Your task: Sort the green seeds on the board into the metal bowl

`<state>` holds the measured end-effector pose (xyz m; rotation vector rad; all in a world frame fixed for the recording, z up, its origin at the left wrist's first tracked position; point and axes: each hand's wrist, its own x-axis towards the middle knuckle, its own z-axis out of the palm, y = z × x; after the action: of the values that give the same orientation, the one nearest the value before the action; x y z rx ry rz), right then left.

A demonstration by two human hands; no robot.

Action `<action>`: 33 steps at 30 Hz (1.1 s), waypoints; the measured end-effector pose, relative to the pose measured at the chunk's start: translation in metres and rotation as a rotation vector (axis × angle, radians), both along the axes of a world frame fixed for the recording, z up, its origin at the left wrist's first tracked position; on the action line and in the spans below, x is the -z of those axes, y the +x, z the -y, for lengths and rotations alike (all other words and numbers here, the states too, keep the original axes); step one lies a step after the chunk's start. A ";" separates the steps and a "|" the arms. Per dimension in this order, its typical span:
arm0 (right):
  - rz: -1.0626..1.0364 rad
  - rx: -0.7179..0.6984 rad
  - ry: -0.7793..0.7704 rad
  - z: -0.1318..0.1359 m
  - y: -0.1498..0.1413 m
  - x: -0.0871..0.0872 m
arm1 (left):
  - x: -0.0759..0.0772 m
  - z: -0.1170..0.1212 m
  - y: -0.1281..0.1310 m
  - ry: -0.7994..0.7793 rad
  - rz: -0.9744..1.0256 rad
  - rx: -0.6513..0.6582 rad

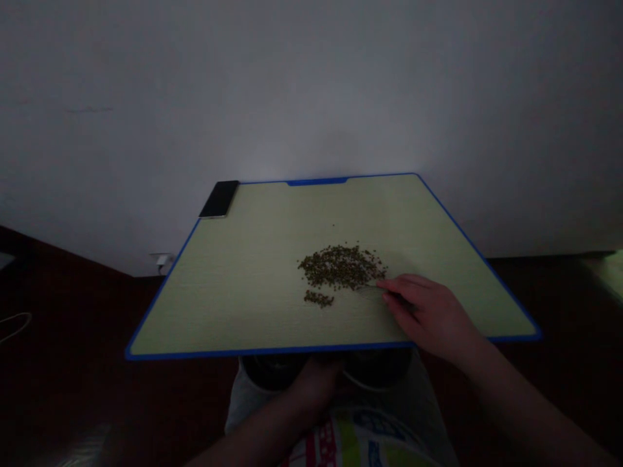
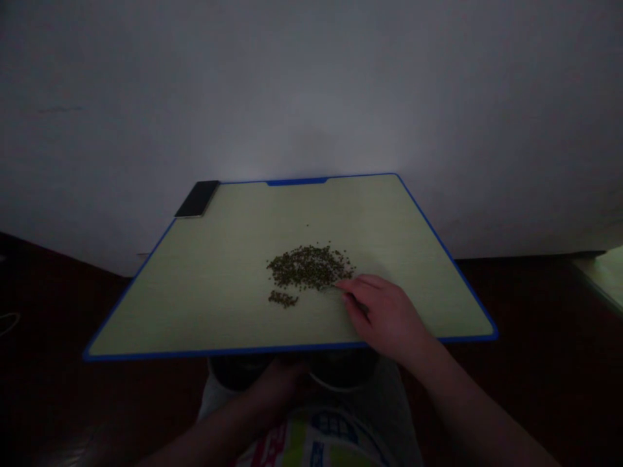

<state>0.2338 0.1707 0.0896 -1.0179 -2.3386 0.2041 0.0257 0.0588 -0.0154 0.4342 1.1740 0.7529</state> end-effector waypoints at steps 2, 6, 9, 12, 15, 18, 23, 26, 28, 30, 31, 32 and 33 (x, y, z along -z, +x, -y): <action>0.009 0.005 -0.006 0.000 -0.001 0.001 | -0.009 0.004 -0.004 0.003 0.033 0.002; 0.017 0.023 -0.021 0.000 -0.004 0.002 | -0.030 0.010 -0.016 -0.011 0.054 0.002; 0.013 0.035 -0.009 -0.001 -0.005 0.003 | -0.045 0.016 -0.028 -0.074 0.083 0.021; 0.013 0.044 -0.012 -0.002 -0.006 0.003 | -0.056 0.024 -0.040 -0.141 0.057 0.030; 0.014 0.037 -0.015 -0.004 -0.006 0.003 | -0.061 0.034 -0.049 -0.122 0.041 0.007; 0.018 0.037 -0.003 -0.005 -0.007 0.002 | -0.063 0.040 -0.054 -0.040 -0.038 -0.007; 0.023 0.048 0.000 -0.007 -0.009 0.003 | -0.063 0.045 -0.055 0.026 -0.118 -0.006; 0.022 0.055 -0.011 -0.008 -0.009 0.004 | -0.057 0.048 -0.053 0.009 -0.054 -0.078; 0.020 0.056 -0.021 -0.010 -0.010 0.004 | -0.054 0.049 -0.052 0.018 -0.003 -0.089; 0.015 0.050 -0.027 -0.013 -0.011 0.004 | -0.052 0.049 -0.051 0.042 0.003 -0.091; 0.012 0.045 -0.027 -0.014 -0.012 0.004 | -0.052 0.050 -0.050 0.051 -0.001 -0.097; 0.009 0.040 -0.029 -0.015 -0.012 0.004 | -0.051 0.050 -0.050 0.051 -0.005 -0.109; 0.011 0.034 -0.033 -0.017 -0.013 0.003 | -0.051 0.050 -0.049 0.044 -0.019 -0.119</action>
<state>0.2207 0.1872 0.0864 -1.0765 -2.3326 0.2246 -0.0235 0.0084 0.0353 0.4117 1.2107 0.8804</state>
